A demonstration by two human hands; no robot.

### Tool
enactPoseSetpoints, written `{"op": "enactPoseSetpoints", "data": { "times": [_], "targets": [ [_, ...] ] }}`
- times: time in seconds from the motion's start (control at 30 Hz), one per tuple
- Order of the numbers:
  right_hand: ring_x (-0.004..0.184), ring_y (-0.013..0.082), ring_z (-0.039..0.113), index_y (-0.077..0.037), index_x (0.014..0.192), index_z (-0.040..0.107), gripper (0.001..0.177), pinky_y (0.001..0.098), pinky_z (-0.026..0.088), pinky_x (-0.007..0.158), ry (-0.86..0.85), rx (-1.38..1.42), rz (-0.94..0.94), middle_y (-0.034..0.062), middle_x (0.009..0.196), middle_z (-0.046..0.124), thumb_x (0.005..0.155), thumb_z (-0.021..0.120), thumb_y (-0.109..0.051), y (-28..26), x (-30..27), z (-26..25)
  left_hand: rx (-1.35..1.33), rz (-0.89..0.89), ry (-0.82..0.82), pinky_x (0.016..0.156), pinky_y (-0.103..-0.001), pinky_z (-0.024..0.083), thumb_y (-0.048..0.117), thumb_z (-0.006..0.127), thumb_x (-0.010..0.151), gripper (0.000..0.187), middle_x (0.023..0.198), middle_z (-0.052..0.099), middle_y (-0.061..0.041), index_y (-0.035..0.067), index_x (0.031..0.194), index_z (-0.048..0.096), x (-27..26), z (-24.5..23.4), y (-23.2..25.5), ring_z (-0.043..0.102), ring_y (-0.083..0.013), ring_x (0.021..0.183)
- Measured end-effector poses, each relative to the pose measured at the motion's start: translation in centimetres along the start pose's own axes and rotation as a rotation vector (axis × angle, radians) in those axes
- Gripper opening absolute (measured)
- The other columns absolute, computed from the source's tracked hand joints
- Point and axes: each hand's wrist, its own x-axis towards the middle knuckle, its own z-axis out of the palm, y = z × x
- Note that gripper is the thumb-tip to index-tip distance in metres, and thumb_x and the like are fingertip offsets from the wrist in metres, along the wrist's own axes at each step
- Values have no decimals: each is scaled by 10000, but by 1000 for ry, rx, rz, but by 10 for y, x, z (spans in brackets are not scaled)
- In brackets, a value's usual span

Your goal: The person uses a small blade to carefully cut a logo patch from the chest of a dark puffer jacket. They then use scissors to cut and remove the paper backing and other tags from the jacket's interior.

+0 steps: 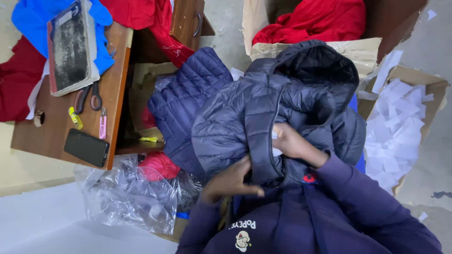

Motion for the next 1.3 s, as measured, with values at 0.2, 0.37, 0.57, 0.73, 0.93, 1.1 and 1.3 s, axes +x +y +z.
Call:
{"op": "enactPoseSetpoints", "data": {
  "times": [0.2, 0.37, 0.57, 0.73, 0.93, 1.1, 1.3],
  "targets": [
    [673, 370, 644, -125, 786, 618, 78, 517, 482, 584, 19, -1099, -237, 106, 784, 645, 778, 696, -120, -109, -35, 15, 506, 703, 69, 1107, -625, 588, 142, 702, 1102, 417, 1321, 609, -94, 239, 1475, 542, -20, 22, 49, 639, -353, 1329],
    [672, 238, 628, -166, 810, 553, 193, 438, 439, 597, -123, -837, -74, 28, 770, 605, 961, 646, -245, -115, -38, 16, 1191, 217, 220, 768, -408, 398, 120, 496, 989, 83, 967, 547, -96, 113, 1009, 576, 41, 43, 94, 494, -261, 831],
    [774, 327, 740, -56, 815, 747, 252, 400, 545, 690, 335, -502, -41, 132, 777, 744, 816, 917, -243, -85, -60, -36, 1306, -172, 268, 598, -269, 558, 155, 573, 919, 180, 945, 642, -8, 115, 1092, 603, 25, 54, 18, 698, -167, 691],
    [898, 371, 771, -112, 1001, 802, 203, 483, 606, 782, 174, -954, -417, 135, 937, 783, 828, 859, -199, -100, -71, -53, 655, -267, 483, 619, -455, 609, 357, 575, 1066, 271, 1008, 659, -102, 100, 1150, 586, 38, 56, -24, 751, -361, 750],
    [767, 332, 736, -134, 1030, 803, 259, 462, 592, 678, 385, -1006, -345, 74, 887, 762, 843, 898, -286, -118, -79, -47, 317, -42, 718, 579, -398, 624, 163, 761, 974, 205, 1091, 646, -138, 51, 1125, 678, 54, 54, -35, 744, -384, 730],
    [825, 247, 771, 23, 1183, 756, 448, 318, 617, 737, 655, -340, -200, 135, 1012, 718, 783, 957, -6, -143, -74, -44, 246, 167, 737, 735, -404, 599, 144, 588, 1064, 135, 955, 629, -82, 83, 979, 673, 64, 74, -31, 723, -357, 857],
    [1045, 140, 755, -53, 1285, 677, 902, 266, 593, 952, 427, 535, 31, 74, 1144, 772, 967, 355, -833, -142, -36, -14, -140, 77, 889, 754, -372, 487, 191, 511, 1076, 212, 941, 570, -121, 71, 906, 549, 55, 83, -15, 584, -255, 824]
  ]
}}
